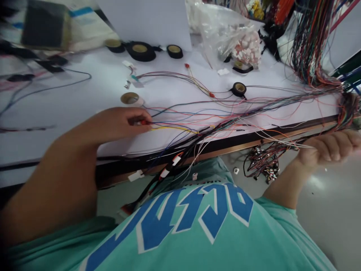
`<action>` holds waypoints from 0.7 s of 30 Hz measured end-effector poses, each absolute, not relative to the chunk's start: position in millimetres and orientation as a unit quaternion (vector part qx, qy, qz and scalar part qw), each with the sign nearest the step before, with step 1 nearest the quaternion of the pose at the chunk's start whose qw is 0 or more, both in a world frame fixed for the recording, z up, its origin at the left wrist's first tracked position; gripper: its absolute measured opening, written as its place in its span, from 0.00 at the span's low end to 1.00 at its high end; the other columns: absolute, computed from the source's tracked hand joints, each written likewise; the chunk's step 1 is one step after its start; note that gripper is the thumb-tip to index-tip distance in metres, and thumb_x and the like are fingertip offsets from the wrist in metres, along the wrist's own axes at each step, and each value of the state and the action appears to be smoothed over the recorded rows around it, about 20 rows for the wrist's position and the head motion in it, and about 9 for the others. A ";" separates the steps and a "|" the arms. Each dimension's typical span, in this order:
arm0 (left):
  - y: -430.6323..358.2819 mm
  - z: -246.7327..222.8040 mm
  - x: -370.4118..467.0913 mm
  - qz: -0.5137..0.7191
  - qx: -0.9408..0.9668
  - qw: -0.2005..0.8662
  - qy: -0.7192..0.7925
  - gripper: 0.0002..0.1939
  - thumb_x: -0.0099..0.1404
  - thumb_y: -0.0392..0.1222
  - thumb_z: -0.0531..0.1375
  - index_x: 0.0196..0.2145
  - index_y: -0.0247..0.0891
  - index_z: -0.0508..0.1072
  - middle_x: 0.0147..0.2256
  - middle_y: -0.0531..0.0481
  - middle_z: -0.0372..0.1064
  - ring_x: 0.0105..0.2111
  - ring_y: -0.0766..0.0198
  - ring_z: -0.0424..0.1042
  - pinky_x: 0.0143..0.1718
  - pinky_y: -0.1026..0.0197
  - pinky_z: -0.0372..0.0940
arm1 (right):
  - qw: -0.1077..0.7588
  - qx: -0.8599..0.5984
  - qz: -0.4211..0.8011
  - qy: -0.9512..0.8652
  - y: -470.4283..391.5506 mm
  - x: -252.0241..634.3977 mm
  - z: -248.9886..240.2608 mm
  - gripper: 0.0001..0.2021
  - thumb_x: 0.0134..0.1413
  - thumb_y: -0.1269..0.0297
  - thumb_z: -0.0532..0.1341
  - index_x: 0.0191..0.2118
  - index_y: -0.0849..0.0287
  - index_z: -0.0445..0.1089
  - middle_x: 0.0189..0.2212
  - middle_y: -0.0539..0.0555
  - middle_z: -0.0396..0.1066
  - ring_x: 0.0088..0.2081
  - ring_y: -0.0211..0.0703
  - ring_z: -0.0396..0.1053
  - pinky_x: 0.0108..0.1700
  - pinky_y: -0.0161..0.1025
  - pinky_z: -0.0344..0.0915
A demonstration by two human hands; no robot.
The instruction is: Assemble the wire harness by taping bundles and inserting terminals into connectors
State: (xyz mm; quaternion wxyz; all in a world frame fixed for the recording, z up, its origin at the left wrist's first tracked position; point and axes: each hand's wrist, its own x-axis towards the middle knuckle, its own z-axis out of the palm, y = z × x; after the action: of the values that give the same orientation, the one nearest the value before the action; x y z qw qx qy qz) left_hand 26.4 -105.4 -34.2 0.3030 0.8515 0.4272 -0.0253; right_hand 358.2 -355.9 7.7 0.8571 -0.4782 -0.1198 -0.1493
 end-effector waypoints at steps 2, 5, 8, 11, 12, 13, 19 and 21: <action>-106.0 -33.1 27.8 -0.044 0.853 0.289 0.433 0.16 0.47 0.51 0.50 0.29 0.38 0.65 0.30 0.51 0.64 0.31 0.63 0.61 0.36 0.63 0.54 | 0.854 -0.495 -0.082 -0.133 -375.4 374.8 -1.4 0.24 0.60 0.70 0.43 0.18 0.52 0.68 0.20 0.47 0.53 0.18 0.33 0.39 0.19 0.33 0.45; -107.0 -31.8 30.7 -0.061 0.851 0.279 0.440 0.17 0.46 0.52 0.48 0.30 0.38 0.64 0.31 0.50 0.64 0.32 0.62 0.62 0.36 0.62 0.54 | 0.843 -0.523 0.032 -0.119 -397.9 399.6 -20.7 0.15 0.49 0.72 0.50 0.18 0.56 0.67 0.17 0.46 0.46 0.17 0.31 0.37 0.18 0.31 0.39; -107.2 -31.2 32.9 -0.072 0.853 0.275 0.437 0.18 0.47 0.52 0.48 0.31 0.38 0.64 0.31 0.50 0.64 0.32 0.62 0.62 0.36 0.63 0.54 | 0.829 -0.543 0.054 -0.122 -408.8 411.1 -37.3 0.09 0.42 0.73 0.52 0.20 0.56 0.67 0.18 0.46 0.48 0.17 0.31 0.42 0.19 0.32 0.44; -107.5 -30.5 33.1 -0.080 0.855 0.271 0.435 0.18 0.48 0.52 0.48 0.32 0.37 0.64 0.31 0.51 0.63 0.32 0.63 0.61 0.36 0.64 0.54 | 0.809 -0.561 0.026 -0.171 -411.1 412.7 -42.3 0.06 0.38 0.72 0.56 0.21 0.54 0.66 0.19 0.46 0.53 0.18 0.33 0.51 0.23 0.37 0.53; -107.8 -30.0 32.9 -0.083 0.856 0.269 0.434 0.18 0.48 0.52 0.47 0.32 0.37 0.64 0.31 0.51 0.63 0.32 0.63 0.61 0.36 0.64 0.53 | 0.804 -0.559 0.022 -0.201 -410.4 414.1 -41.0 0.05 0.37 0.71 0.57 0.22 0.53 0.67 0.20 0.47 0.55 0.20 0.34 0.55 0.25 0.38 0.56; -108.0 -29.5 32.7 -0.085 0.857 0.267 0.433 0.18 0.49 0.52 0.47 0.32 0.37 0.64 0.31 0.51 0.63 0.31 0.64 0.61 0.35 0.64 0.53 | 0.800 -0.552 0.021 -0.235 -408.6 416.9 -38.5 0.05 0.37 0.71 0.59 0.22 0.53 0.67 0.21 0.47 0.57 0.21 0.35 0.58 0.26 0.39 0.57; -106.5 -27.6 31.3 -0.074 0.854 0.294 0.423 0.22 0.45 0.56 0.47 0.31 0.38 0.66 0.27 0.55 0.61 0.30 0.65 0.58 0.33 0.66 0.52 | 0.799 -0.479 0.004 -0.363 -342.8 468.4 -5.1 0.04 0.48 0.71 0.59 0.30 0.54 0.67 0.28 0.47 0.66 0.21 0.28 0.59 0.23 0.31 0.53; -104.9 -27.6 30.4 -0.063 0.848 0.319 0.418 0.23 0.43 0.58 0.48 0.30 0.38 0.66 0.27 0.55 0.61 0.30 0.65 0.58 0.34 0.66 0.52 | 0.814 -0.475 -0.011 -0.335 -294.7 483.8 6.9 0.08 0.59 0.68 0.50 0.32 0.56 0.63 0.33 0.50 0.67 0.26 0.28 0.65 0.30 0.32 0.61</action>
State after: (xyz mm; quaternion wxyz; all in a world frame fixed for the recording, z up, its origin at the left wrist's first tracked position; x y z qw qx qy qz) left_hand 30.4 -104.9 -27.6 0.3195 0.8480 0.4182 -0.0628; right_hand 483.8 -294.7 6.9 0.8137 -0.4747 -0.3354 -0.0111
